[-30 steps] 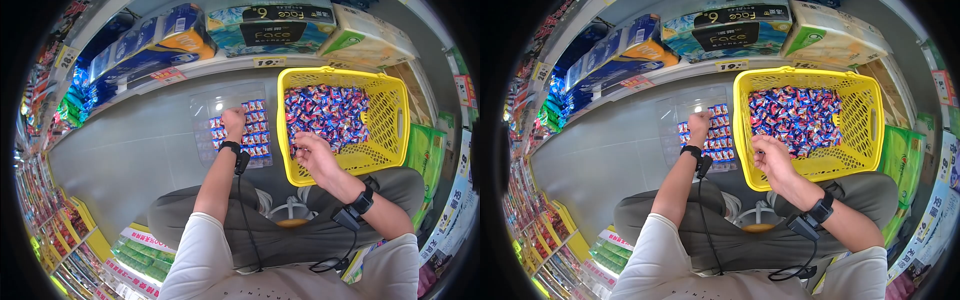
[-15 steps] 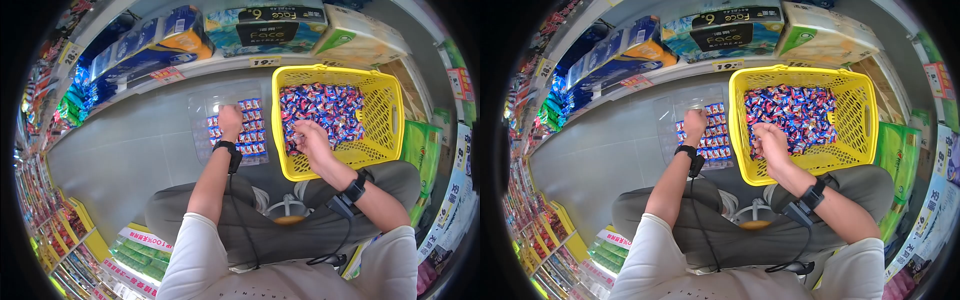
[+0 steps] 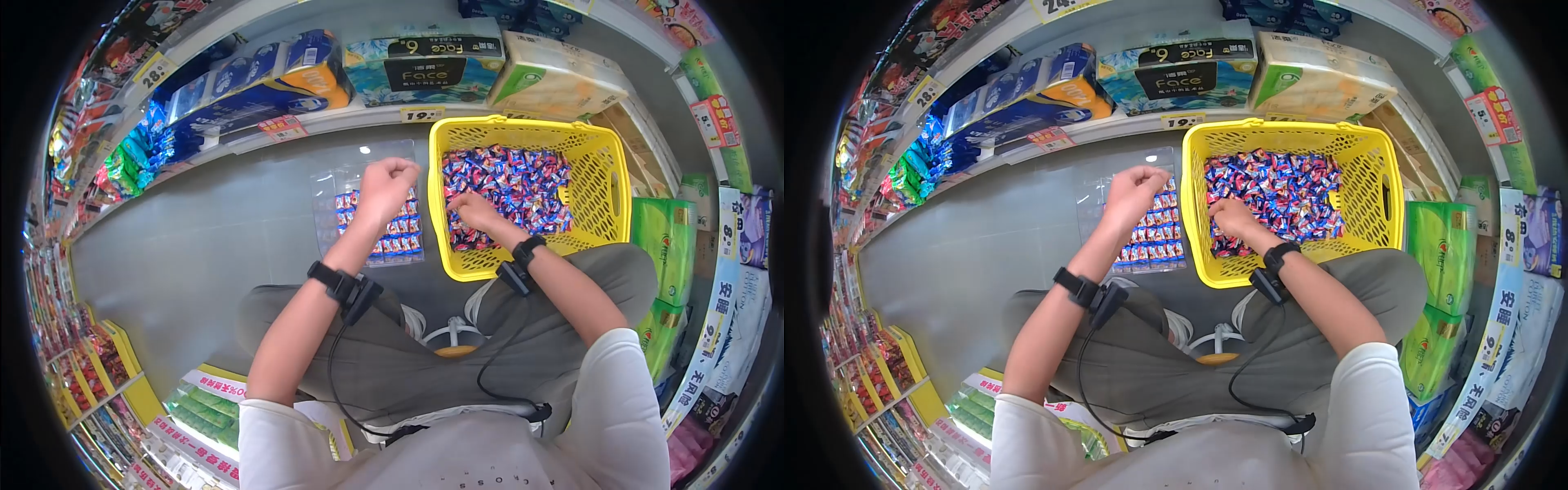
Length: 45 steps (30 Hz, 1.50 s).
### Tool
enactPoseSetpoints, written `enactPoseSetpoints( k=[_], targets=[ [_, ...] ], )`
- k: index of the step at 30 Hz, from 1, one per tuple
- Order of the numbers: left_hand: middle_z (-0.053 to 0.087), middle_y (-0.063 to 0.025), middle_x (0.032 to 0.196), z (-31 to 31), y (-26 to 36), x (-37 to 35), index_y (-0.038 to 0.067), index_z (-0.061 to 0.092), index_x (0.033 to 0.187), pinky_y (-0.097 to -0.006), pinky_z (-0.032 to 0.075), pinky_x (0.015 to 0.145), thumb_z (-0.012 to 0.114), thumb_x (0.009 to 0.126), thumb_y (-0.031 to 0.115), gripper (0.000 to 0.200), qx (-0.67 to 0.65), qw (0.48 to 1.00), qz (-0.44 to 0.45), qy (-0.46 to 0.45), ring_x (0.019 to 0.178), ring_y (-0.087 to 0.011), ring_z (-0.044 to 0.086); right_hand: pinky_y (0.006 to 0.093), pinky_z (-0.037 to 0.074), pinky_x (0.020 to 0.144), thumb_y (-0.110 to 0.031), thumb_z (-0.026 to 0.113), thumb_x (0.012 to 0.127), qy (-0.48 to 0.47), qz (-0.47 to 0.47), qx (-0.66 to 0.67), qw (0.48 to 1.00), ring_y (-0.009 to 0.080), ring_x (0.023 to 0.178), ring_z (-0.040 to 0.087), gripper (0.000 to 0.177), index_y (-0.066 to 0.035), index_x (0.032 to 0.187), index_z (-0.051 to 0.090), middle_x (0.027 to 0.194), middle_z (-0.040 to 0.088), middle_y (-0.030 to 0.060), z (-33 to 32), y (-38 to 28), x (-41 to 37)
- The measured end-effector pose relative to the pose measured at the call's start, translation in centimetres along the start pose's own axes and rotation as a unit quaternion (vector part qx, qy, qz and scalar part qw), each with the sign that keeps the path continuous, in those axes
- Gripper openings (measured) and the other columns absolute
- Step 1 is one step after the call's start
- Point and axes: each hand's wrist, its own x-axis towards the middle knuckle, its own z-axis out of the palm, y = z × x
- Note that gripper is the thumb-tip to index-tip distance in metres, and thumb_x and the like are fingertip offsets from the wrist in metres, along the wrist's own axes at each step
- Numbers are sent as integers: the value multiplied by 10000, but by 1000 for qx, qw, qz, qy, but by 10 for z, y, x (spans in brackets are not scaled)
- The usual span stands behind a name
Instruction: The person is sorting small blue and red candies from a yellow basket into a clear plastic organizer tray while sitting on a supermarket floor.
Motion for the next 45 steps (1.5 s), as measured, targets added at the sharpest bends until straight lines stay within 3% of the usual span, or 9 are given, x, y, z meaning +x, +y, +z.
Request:
enactPoseSetpoints(
  k=[5, 12, 13, 17, 23, 27, 35, 37, 45],
  targets=[
    [578, 34, 748, -9, 12, -23, 35, 698, 966, -228, 382, 559, 643, 902, 184, 172, -91, 994, -50, -38, 630, -39, 480, 393, 456, 1003, -123, 531, 819, -9, 28, -216, 976, 310, 1136, 614, 386, -112, 1172, 687, 1177, 667, 167, 11, -4, 7],
    [572, 29, 876, 1, 8, -21, 78, 675, 1021, -220, 403, 578, 615, 925, 195, 162, -196, 972, -87, -90, 671, -47, 500, 348, 554, 779, -124, 671, 760, 117, 3, -126, 985, 260, 873, 714, 184, -58, 906, 763, 918, 727, 166, 15, -13, -6],
    [577, 28, 882, 1, 6, -20, 79, 675, 1030, -225, 410, 586, 612, 928, 194, 166, -177, 977, -89, -79, 683, -49, 504, 321, 549, 663, -134, 708, 827, 101, 10, -87, 991, 170, 683, 698, 181, -31, 975, 721, 889, 724, 128, 16, -8, -2],
    [605, 13, 914, -1, 7, -19, 82, 678, 1057, -229, 430, 622, 607, 938, 194, 178, -197, 971, -120, -67, 717, -58, 518, 286, 444, 539, -116, 664, 901, 162, 12, 157, 974, 92, 619, 540, 205, -46, 1078, 588, 821, 634, 36, 15, -26, -19],
    [637, 5, 945, 10, 7, -25, 78, 676, 1104, -232, 451, 689, 640, 945, 237, 228, -152, 979, -89, -103, 786, -60, 558, 283, 493, 644, -90, 421, 996, -39, 71, 588, 805, 133, 690, 559, 235, -30, 1211, 493, 897, 622, 81, -12, -91, -97],
    [663, 6, 898, 10, 5, -30, 48, 680, 1093, -224, 467, 702, 674, 943, 247, 249, -183, 958, -95, -199, 797, -65, 586, 297, 505, 667, -134, 425, 1018, -147, -9, 634, 760, 176, 764, 597, 235, -33, 1224, 476, 942, 613, 99, -7, -99, -104],
    [678, -33, 878, 3, 13, -44, 12, 685, 1030, -235, 512, 692, 698, 911, 122, 162, -168, 981, -46, -83, 746, -84, 620, 267, 489, 690, -294, 550, 1001, -76, 64, 586, 804, 147, 786, 618, 256, -69, 1121, 570, 910, 643, 58, -6, -114, -122],
    [679, -32, 850, -3, 14, -43, 6, 687, 1017, -235, 511, 678, 707, 906, 132, 169, -85, 988, -25, -129, 728, -82, 615, 240, 475, 679, -344, 655, 942, -21, -15, 470, 882, 106, 807, 619, 313, -62, 1073, 622, 924, 657, 32, 1, -103, -118],
    [696, -42, 883, 7, 9, -45, 6, 689, 1022, -235, 521, 685, 700, 914, 160, 188, -148, 983, -50, -92, 770, -91, 630, 235, 485, 667, -183, 681, 928, 16, -51, 399, 915, 92, 798, 630, 215, -27, 1075, 662, 940, 669, 25, 4, -86, -108]
  ],
)
